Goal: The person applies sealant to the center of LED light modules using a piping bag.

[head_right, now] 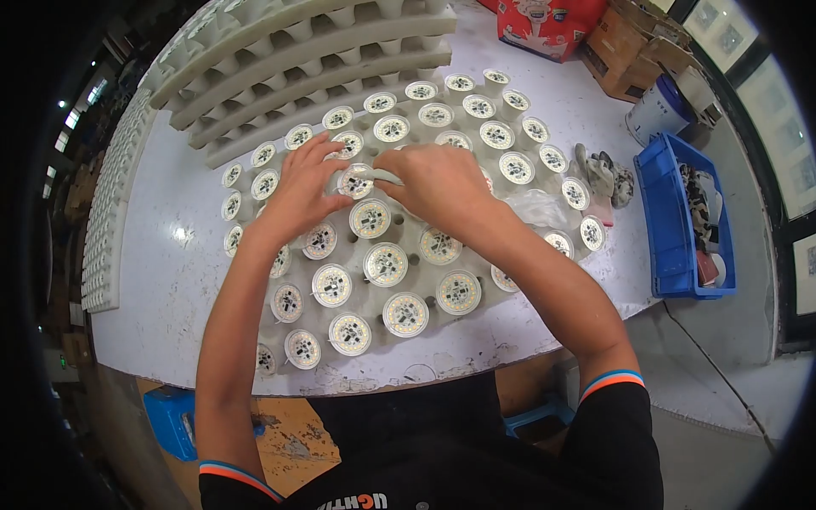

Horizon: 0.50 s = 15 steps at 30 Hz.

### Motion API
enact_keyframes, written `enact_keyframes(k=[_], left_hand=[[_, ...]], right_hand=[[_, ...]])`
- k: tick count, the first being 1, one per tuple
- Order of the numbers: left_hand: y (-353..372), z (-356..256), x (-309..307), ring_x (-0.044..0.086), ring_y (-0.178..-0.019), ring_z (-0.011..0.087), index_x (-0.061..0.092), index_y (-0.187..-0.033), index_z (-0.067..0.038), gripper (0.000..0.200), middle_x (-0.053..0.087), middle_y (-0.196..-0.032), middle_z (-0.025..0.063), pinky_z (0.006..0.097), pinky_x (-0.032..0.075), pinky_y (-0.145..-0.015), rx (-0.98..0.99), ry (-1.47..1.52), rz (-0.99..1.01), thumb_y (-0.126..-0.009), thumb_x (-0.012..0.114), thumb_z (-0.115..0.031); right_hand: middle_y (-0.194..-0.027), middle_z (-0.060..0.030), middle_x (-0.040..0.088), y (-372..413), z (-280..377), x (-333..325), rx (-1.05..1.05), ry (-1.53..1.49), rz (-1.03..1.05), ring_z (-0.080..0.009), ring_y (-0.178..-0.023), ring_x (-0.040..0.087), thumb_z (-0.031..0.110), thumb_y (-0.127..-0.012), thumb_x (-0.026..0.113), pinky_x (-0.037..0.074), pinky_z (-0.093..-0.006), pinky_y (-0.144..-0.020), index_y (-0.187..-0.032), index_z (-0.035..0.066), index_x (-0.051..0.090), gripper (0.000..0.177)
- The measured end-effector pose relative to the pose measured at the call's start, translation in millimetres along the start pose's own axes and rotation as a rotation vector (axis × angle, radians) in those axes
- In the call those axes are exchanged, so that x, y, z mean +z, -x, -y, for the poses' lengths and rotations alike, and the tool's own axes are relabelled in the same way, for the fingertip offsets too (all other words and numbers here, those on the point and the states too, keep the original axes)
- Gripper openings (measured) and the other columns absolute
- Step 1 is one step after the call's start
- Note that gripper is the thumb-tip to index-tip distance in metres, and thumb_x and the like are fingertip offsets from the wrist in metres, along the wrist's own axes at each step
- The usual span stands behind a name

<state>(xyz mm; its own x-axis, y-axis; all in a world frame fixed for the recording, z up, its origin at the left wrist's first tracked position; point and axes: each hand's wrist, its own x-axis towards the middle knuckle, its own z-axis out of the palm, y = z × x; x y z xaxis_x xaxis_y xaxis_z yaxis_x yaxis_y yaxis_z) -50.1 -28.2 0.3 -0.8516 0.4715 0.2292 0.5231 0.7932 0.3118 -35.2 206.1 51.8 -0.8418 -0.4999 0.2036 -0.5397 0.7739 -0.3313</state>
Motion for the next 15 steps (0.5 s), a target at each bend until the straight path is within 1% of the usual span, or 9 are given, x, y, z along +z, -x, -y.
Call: enact_keyframes(k=[3, 6, 9, 12, 15], left_hand=[[0.5, -5.2, 5.2, 0.036, -0.141, 0.0305, 0.066, -0.113, -0.004, 0.049, 0.054, -0.139, 0.0113, 0.0487, 0.027, -0.115, -0.018, -0.025, -0.046, -0.071, 0.084, -0.021], [0.4, -10.5, 8.3, 0.038, -0.14, 0.03, 0.065, -0.111, -0.005, 0.047, 0.056, -0.135, 0.0105, 0.0486, 0.029, -0.113, -0.035, -0.05, -0.075, -0.071, 0.084, -0.021], [1.4, -9.8, 9.0, 0.04, -0.138, 0.0299, 0.064, -0.107, -0.005, 0.046, 0.058, -0.132, 0.01, 0.0487, 0.031, -0.112, -0.041, -0.039, -0.092, -0.07, 0.085, -0.021], [2.1, -7.2, 12.5, 0.042, -0.137, 0.0302, 0.062, -0.105, -0.006, 0.046, 0.058, -0.13, 0.0097, 0.0483, 0.032, -0.11, -0.03, -0.032, -0.111, -0.069, 0.085, -0.021], [0.4, -7.5, 13.9, 0.043, -0.135, 0.03, 0.061, -0.104, -0.006, 0.046, 0.059, -0.128, 0.0093, 0.0475, 0.033, -0.11, -0.021, -0.047, -0.118, -0.068, 0.086, -0.022]], right_hand=[[-0.083, -0.0114, 0.072, -5.1, -0.6, 13.4, -0.039, 0.038, 0.004, -0.0312, -0.077, 0.07, 0.034, -0.087, 0.068, 0.053, -0.0458, -0.065, -0.102, 0.013, 0.071, 0.025], [-0.088, -0.0121, 0.072, -8.1, 0.7, 18.8, -0.006, 0.062, 0.068, -0.0324, -0.078, 0.069, 0.028, -0.084, 0.07, 0.054, -0.0432, -0.068, -0.108, 0.016, 0.072, 0.027], [-0.088, -0.0131, 0.072, -7.9, -1.7, 25.9, 0.01, 0.089, 0.076, -0.0324, -0.078, 0.07, 0.029, -0.085, 0.07, 0.054, -0.0438, -0.068, -0.108, 0.015, 0.072, 0.027], [-0.082, -0.0114, 0.071, -7.0, -3.2, 28.7, -0.011, 0.069, 0.01, -0.0313, -0.077, 0.07, 0.033, -0.087, 0.068, 0.054, -0.0454, -0.064, -0.097, 0.011, 0.07, 0.024], [-0.083, -0.0114, 0.071, -6.7, -1.9, 27.0, -0.011, 0.083, 0.03, -0.0314, -0.077, 0.07, 0.033, -0.087, 0.068, 0.053, -0.0458, -0.064, -0.097, 0.011, 0.07, 0.025]])
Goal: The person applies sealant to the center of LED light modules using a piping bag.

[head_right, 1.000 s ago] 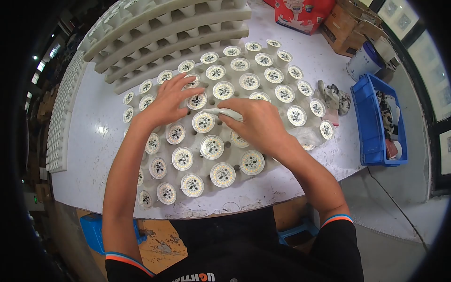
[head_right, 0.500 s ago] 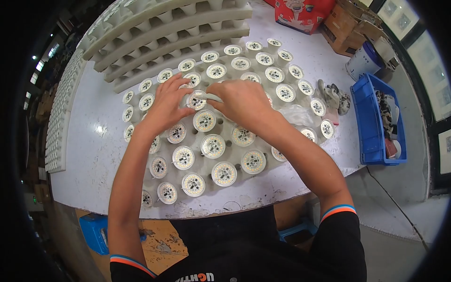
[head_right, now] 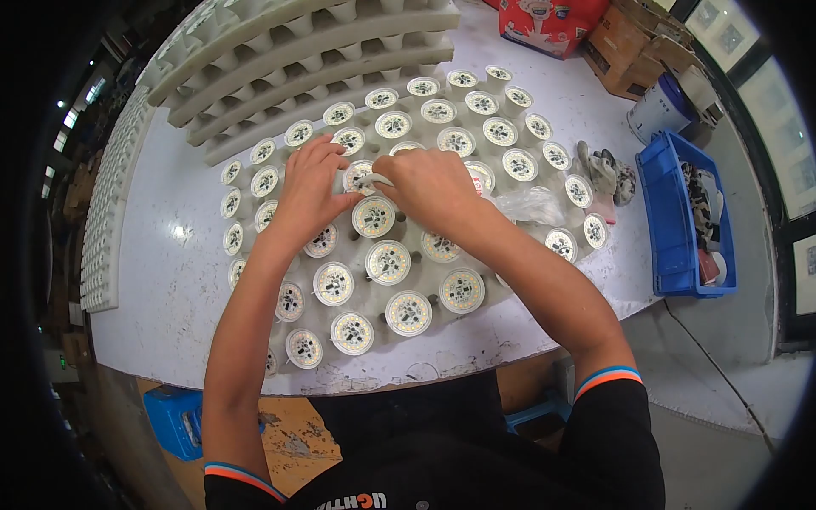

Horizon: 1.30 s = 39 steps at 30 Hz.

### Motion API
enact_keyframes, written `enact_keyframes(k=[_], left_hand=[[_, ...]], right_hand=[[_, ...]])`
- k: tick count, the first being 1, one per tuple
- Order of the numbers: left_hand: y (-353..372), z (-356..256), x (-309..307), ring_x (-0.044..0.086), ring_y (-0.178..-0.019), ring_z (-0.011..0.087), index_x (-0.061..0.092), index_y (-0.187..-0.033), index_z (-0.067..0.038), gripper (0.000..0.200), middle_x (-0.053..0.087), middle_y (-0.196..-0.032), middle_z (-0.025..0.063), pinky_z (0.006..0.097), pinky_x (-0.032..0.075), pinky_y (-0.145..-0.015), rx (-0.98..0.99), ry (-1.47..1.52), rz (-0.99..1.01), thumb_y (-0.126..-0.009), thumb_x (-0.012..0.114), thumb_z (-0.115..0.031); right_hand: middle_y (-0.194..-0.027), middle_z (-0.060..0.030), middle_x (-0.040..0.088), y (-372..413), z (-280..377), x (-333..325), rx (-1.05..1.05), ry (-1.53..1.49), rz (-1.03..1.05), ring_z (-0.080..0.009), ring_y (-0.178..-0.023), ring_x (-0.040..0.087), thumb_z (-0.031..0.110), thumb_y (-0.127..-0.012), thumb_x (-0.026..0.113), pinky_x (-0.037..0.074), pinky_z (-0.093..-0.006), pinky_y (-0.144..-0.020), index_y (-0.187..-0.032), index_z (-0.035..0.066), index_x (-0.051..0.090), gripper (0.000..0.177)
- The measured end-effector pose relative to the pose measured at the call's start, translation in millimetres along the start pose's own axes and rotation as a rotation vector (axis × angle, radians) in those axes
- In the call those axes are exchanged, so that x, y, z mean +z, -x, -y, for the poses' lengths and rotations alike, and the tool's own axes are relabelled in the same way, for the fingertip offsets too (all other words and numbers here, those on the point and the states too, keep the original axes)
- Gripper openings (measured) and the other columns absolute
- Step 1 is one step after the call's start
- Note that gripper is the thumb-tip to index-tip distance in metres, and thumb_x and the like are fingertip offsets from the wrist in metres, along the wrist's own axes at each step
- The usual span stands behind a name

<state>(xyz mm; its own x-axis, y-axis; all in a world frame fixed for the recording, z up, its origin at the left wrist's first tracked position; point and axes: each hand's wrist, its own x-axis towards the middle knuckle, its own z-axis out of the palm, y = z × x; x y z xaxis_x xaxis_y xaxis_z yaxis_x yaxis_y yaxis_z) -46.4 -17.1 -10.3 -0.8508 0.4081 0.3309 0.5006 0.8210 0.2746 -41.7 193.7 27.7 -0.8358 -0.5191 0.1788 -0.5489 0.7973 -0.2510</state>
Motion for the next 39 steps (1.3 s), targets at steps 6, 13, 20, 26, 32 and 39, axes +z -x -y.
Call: enact_keyframes(k=[6, 13, 20, 26, 32, 39], left_hand=[[-0.9, -2.0, -0.6, 0.045, -0.134, 0.0292, 0.061, -0.103, -0.005, 0.047, 0.06, -0.125, 0.009, 0.0468, 0.034, -0.109, -0.01, -0.019, 0.007, -0.067, 0.086, -0.021], [-1.7, -3.6, 0.3, 0.045, -0.134, 0.0289, 0.061, -0.103, -0.005, 0.046, 0.06, -0.123, 0.0098, 0.0468, 0.034, -0.108, -0.006, -0.016, -0.008, -0.067, 0.086, -0.02], [-1.7, -2.5, 1.1, 0.045, -0.133, 0.0293, 0.06, -0.102, -0.005, 0.046, 0.06, -0.122, 0.0104, 0.0472, 0.034, -0.107, 0.001, -0.007, -0.017, -0.067, 0.086, -0.019], [-2.9, -4.0, 1.2, 0.046, -0.133, 0.0296, 0.06, -0.102, -0.006, 0.046, 0.06, -0.122, 0.0102, 0.0474, 0.034, -0.108, -0.004, -0.017, -0.018, -0.066, 0.086, -0.019], [-2.8, -2.3, 2.5, 0.046, -0.133, 0.0296, 0.06, -0.101, -0.006, 0.045, 0.061, -0.12, 0.0106, 0.0473, 0.034, -0.107, 0.008, -0.016, -0.027, -0.066, 0.086, -0.018], [-3.1, -2.5, 2.1, 0.046, -0.133, 0.0297, 0.059, -0.101, -0.006, 0.046, 0.06, -0.122, 0.0115, 0.0477, 0.034, -0.106, 0.012, -0.015, -0.027, -0.066, 0.086, -0.019]], right_hand=[[-0.082, -0.0113, 0.071, -1.6, 0.0, 0.8, 0.007, -0.015, 0.019, -0.0319, -0.078, 0.07, 0.033, -0.087, 0.068, 0.053, -0.0462, -0.065, -0.096, 0.01, 0.071, 0.025], [-0.08, -0.0117, 0.071, -2.0, 0.2, 2.2, -0.004, -0.014, -0.001, -0.0321, -0.076, 0.07, 0.034, -0.086, 0.068, 0.053, -0.046, -0.063, -0.093, 0.01, 0.071, 0.025], [-0.079, -0.0118, 0.07, -3.1, -0.9, 3.0, -0.009, -0.017, 0.002, -0.032, -0.076, 0.07, 0.033, -0.087, 0.068, 0.053, -0.0465, -0.063, -0.09, 0.009, 0.069, 0.024], [-0.078, -0.0116, 0.07, -3.0, 0.0, 1.6, -0.001, -0.012, 0.003, -0.032, -0.076, 0.07, 0.032, -0.087, 0.067, 0.053, -0.0466, -0.063, -0.089, 0.009, 0.069, 0.023], [-0.079, -0.0119, 0.071, -3.1, -0.4, 0.9, 0.006, -0.013, 0.016, -0.0319, -0.076, 0.07, 0.032, -0.087, 0.068, 0.053, -0.0463, -0.063, -0.09, 0.009, 0.069, 0.023], [-0.079, -0.0121, 0.071, -4.1, 0.2, -1.3, 0.012, -0.003, 0.051, -0.0321, -0.076, 0.07, 0.032, -0.087, 0.067, 0.053, -0.0464, -0.063, -0.091, 0.009, 0.07, 0.023]])
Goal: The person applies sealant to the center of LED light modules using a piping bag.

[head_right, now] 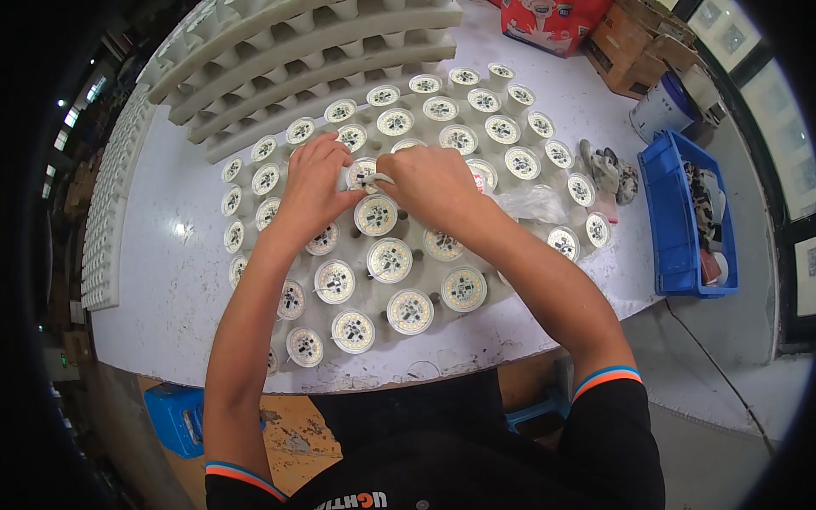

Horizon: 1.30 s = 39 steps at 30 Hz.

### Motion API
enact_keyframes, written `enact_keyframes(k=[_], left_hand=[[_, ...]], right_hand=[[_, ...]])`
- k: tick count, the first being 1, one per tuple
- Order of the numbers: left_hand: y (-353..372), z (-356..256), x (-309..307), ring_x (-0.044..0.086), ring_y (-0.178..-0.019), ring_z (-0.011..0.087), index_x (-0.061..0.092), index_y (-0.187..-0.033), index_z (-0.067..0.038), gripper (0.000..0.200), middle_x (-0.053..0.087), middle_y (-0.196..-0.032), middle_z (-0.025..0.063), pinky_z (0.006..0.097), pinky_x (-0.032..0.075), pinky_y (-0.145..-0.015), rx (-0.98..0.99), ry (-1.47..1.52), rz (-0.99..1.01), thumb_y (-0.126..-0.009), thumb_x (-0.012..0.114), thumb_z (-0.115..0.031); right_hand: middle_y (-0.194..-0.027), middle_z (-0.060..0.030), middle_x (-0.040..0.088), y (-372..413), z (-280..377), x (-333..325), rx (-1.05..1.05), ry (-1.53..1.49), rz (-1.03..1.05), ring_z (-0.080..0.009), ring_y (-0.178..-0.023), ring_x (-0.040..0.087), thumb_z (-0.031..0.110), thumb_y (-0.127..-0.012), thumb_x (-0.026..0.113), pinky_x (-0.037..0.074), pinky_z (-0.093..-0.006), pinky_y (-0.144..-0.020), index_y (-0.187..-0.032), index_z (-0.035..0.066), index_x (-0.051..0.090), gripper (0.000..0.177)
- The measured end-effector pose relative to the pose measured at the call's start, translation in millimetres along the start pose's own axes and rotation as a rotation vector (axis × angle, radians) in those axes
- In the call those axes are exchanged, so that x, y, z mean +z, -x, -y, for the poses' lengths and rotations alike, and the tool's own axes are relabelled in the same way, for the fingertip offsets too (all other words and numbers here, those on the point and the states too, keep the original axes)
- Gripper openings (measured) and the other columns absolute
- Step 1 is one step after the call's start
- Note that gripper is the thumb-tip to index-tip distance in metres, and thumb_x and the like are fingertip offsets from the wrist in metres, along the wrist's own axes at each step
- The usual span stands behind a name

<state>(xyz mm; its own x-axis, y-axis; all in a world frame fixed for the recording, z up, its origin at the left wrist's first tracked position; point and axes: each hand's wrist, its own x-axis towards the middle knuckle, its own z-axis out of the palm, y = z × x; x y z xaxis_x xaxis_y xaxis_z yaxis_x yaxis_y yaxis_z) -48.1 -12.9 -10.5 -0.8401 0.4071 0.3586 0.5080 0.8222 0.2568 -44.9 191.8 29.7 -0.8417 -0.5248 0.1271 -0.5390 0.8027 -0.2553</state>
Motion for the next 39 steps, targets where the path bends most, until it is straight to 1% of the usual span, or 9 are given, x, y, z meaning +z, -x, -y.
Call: enact_keyframes(k=[12, 18, 22, 26, 29, 32, 34, 37, 39], left_hand=[[0.2, -3.2, -4.3, 0.045, -0.134, 0.0302, 0.061, -0.107, -0.006, 0.047, 0.059, -0.126, 0.0128, 0.0471, 0.032, -0.109, -0.036, -0.011, 0.047, -0.069, 0.085, -0.02], [30.3, -13.5, -59.7, 0.048, -0.131, 0.0303, 0.063, -0.122, -0.007, 0.046, 0.058, -0.131, 0.0122, 0.0429, 0.035, -0.11, -0.052, 0.225, -0.259, -0.078, 0.077, -0.013], [128.2, -28.7, -109.3, 0.053, -0.125, 0.0265, 0.062, -0.122, -0.001, 0.038, 0.059, -0.13, 0.013, 0.0392, 0.039, -0.108, -0.46, 0.289, -0.499, -0.084, 0.064, 0.002], [248.5, -53.7, -100.5, 0.06, -0.109, 0.0197, 0.06, -0.119, 0.003, 0.024, 0.063, -0.116, 0.0114, 0.0336, 0.045, -0.101, -1.121, 0.559, -0.842, -0.098, 0.054, -0.007], [337.6, -95.7, -67.1, 0.061, -0.103, 0.0183, 0.059, -0.118, -0.001, 0.021, 0.063, -0.109, 0.0104, 0.0322, 0.05, -0.094, -1.202, 1.292, -0.976, -0.101, 0.054, -0.013], [329.4, -155.0, -44.9, 0.059, -0.116, 0.023, 0.054, -0.128, 0.001, 0.03, 0.061, -0.121, 0.0151, 0.0362, 0.05, -0.099, -1.387, 1.959, -0.713, -0.101, 0.052, -0.013], [284.3, -180.0, -50.1, 0.051, -0.13, 0.0273, 0.047, -0.137, 0.002, 0.04, 0.054, -0.138, 0.0164, 0.0394, 0.044, -0.108, -1.35, 2.03, -0.374, -0.101, 0.052, -0.014], [246.6, -189.3, -31.0, 0.045, -0.136, 0.026, 0.043, -0.143, 0.002, 0.046, 0.047, -0.145, 0.0161, 0.0423, 0.037, -0.114, -1.285, 2.207, -0.186, -0.102, 0.048, -0.02], [228.2, -187.1, -11.1, 0.043, -0.138, 0.026, 0.046, -0.139, 0.002, 0.044, 0.048, -0.144, 0.0153, 0.0425, 0.035, -0.116, -1.309, 2.247, -0.286, -0.1, 0.05, -0.019]], right_hand=[[-0.085, -0.0165, 0.071, 0.4, -1.4, -5.2, 0.029, -0.076, -0.001, -0.0338, -0.08, 0.069, 0.033, -0.088, 0.068, 0.053, -0.0463, -0.067, -0.095, 0.009, 0.072, 0.026], [-0.083, -0.007, 0.073, 33.3, -5.7, -60.4, 0.117, -0.686, -0.293, -0.017, -0.074, 0.068, 0.024, -0.089, 0.069, 0.052, -0.0354, -0.066, -0.105, 0.004, 0.073, 0.026], [-0.082, -0.0068, 0.068, 88.8, -0.4, -110.2, 0.389, -1.035, -0.407, -0.0122, -0.063, 0.063, 0.021, -0.091, 0.067, 0.048, -0.0264, -0.056, -0.11, -0.003, 0.069, 0.031], [-0.066, -0.0023, 0.052, 154.3, -21.8, -100.2, 0.349, -1.382, -0.549, -0.0101, -0.046, 0.05, 0.022, -0.096, 0.06, 0.04, -0.025, -0.047, -0.112, -0.004, 0.059, 0.031], [-0.063, -0.0009, 0.046, 193.3, -21.9, -77.0, 0.357, -1.62, -0.615, -0.01, -0.042, 0.044, 0.024, -0.098, 0.058, 0.037, -0.0262, -0.046, -0.111, -0.001, 0.055, 0.028], [-0.063, -0.0012, 0.045, 211.7, -15.0, -57.5, 0.452, -1.788, -0.678, -0.0106, -0.043, 0.043, 0.025, -0.098, 0.058, 0.038, -0.027, -0.048, -0.108, 0.001, 0.054, 0.026], [-0.063, -0.0013, 0.046, 215.7, -11.5, -48.4, 0.493, -1.819, -0.688, -0.011, -0.043, 0.043, 0.024, -0.097, 0.059, 0.039, -0.0272, -0.049, -0.107, 0.001, 0.055, 0.025], [-0.063, -0.0014, 0.045, 214.1, -3.5, -48.7, 0.488, -1.724, -0.643, -0.0119, -0.044, 0.044, 0.023, -0.096, 0.061, 0.039, -0.0275, -0.048, -0.105, 0.002, 0.054, 0.024], [-0.063, -0.0018, 0.045, 221.4, -5.0, -46.4, 0.453, -1.68, -0.619, -0.0125, -0.044, 0.044, 0.023, -0.096, 0.061, 0.038, -0.0279, -0.047, -0.103, 0.001, 0.054, 0.024]])
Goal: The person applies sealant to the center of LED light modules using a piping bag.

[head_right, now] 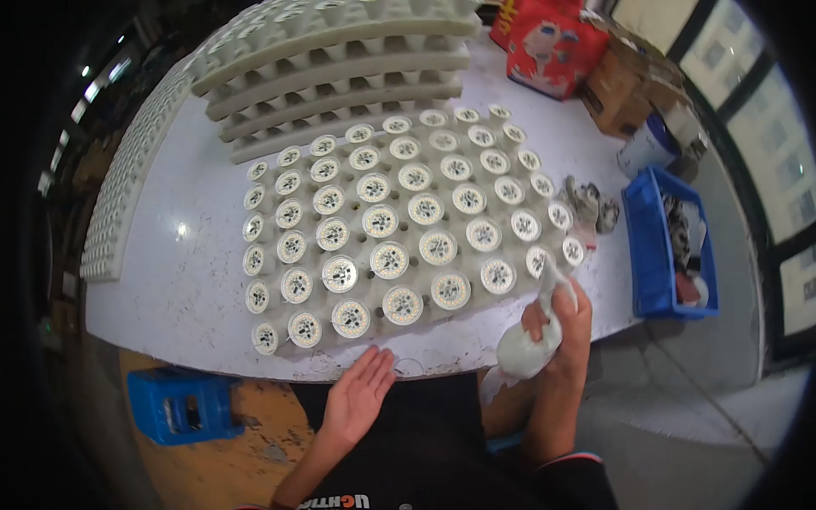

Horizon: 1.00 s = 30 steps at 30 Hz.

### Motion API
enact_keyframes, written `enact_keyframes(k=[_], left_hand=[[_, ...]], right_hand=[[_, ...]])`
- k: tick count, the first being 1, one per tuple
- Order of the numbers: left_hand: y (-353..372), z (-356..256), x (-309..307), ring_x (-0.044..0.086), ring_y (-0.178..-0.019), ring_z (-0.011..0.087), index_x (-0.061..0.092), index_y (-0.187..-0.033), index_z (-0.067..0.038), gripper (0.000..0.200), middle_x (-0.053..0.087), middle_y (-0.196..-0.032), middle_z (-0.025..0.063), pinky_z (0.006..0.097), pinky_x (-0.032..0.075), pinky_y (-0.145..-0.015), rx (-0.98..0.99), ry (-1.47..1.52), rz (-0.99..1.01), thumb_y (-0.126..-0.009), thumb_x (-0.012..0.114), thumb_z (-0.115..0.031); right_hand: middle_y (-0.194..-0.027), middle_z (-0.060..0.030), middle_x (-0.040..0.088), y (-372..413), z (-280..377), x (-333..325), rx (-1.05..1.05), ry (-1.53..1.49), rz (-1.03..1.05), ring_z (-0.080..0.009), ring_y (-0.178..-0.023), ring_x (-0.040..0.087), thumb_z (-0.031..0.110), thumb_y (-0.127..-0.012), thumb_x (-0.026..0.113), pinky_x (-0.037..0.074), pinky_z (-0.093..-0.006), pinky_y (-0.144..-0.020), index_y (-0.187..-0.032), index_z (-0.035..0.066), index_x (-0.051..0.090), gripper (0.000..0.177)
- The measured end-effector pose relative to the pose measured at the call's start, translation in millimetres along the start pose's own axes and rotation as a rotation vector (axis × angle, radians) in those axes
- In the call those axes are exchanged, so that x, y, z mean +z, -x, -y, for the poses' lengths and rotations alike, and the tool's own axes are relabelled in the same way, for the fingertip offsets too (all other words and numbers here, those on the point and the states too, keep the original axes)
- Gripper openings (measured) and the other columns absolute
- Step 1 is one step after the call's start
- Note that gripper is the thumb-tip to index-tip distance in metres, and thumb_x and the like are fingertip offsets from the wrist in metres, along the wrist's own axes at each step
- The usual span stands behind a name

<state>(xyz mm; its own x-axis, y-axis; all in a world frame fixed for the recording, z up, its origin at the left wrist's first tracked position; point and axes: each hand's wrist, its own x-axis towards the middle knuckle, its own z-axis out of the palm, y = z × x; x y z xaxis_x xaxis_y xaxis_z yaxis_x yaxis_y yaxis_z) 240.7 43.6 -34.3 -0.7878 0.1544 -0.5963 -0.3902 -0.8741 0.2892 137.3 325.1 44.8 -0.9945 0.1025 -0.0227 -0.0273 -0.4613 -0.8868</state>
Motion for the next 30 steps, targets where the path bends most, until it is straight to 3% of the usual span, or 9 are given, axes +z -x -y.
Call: enact_keyframes(k=[7, 13, 16, 19, 25, 30], left_hand=[[-26.6, 18.0, 21.6, 0.041, -0.139, 0.0244, 0.054, -0.123, -0.001, 0.032, 0.052, -0.137, 0.0101, 0.0417, 0.034, -0.116, 0.066, 0.272, -0.065, -0.095, 0.057, -0.016], [-29.7, 22.7, 9.9, 0.047, -0.133, 0.0231, 0.055, -0.113, -0.006, 0.022, 0.055, -0.129, 0.0084, 0.0407, 0.039, -0.111, 0.234, 0.197, -0.112, -0.095, 0.061, -0.018], [-44.3, 22.0, -4.4, 0.055, -0.121, 0.0225, 0.055, -0.112, -0.007, 0.023, 0.057, -0.121, 0.0079, 0.0395, 0.047, -0.101, 0.328, 0.099, -0.114, -0.094, 0.064, -0.017], [-67.6, 19.7, -3.4, 0.061, -0.107, 0.0204, 0.055, -0.111, -0.006, 0.023, 0.059, -0.112, 0.0065, 0.0367, 0.053, -0.09, 0.298, -0.042, -0.015, -0.093, 0.067, -0.015], [-68.6, 18.0, 16.6, 0.064, -0.086, 0.0159, 0.058, -0.103, -0.007, 0.019, 0.061, -0.096, 0.0041, 0.0363, 0.056, -0.074, 0.384, -0.074, -0.157, -0.091, 0.069, -0.017], [-69.7, 13.7, -0.4, 0.049, -0.058, 0.01, 0.056, -0.1, -0.004, 0.021, 0.049, -0.081, -0.0001, 0.0327, 0.05, -0.06, 0.42, -0.13, -0.157, -0.093, 0.066, -0.022]], right_hand=[[-0.062, -0.0033, 0.045, 17.7, -2.6, -21.0, 0.028, 0.056, 0.002, -0.0132, -0.044, 0.045, 0.027, -0.095, 0.065, 0.038, -0.0284, -0.046, -0.1, 0.002, 0.053, 0.028], [-0.063, -0.0032, 0.046, 38.6, -19.0, -43.9, 0.037, 0.01, 0.011, -0.0132, -0.044, 0.045, 0.029, -0.091, 0.07, 0.039, -0.0288, -0.048, -0.1, 0.002, 0.054, 0.033], [-0.062, -0.0032, 0.046, 41.1, -27.2, -50.7, 0.032, 0.005, 0.028, -0.0132, -0.043, 0.045, 0.03, -0.089, 0.072, 0.04, -0.0288, -0.048, -0.099, 0.001, 0.054, 0.035], [-0.062, -0.0034, 0.047, 32.2, -16.5, -49.1, 0.006, 0.046, 0.074, -0.0132, -0.043, 0.045, 0.029, -0.089, 0.072, 0.039, -0.0286, -0.046, -0.101, 0.0, 0.055, 0.036], [-0.063, -0.0063, 0.051, 35.9, -19.6, -29.4, 0.027, 0.105, 0.159, -0.0143, -0.044, 0.048, 0.025, -0.089, 0.07, 0.038, -0.0275, -0.043, -0.105, -0.004, 0.057, 0.036], [-0.067, -0.0106, 0.059, 45.3, -13.4, -6.0, 0.029, 0.274, 0.235, -0.014, -0.046, 0.053, 0.026, -0.09, 0.07, 0.04, -0.0259, -0.043, -0.111, -0.007, 0.06, 0.041]])
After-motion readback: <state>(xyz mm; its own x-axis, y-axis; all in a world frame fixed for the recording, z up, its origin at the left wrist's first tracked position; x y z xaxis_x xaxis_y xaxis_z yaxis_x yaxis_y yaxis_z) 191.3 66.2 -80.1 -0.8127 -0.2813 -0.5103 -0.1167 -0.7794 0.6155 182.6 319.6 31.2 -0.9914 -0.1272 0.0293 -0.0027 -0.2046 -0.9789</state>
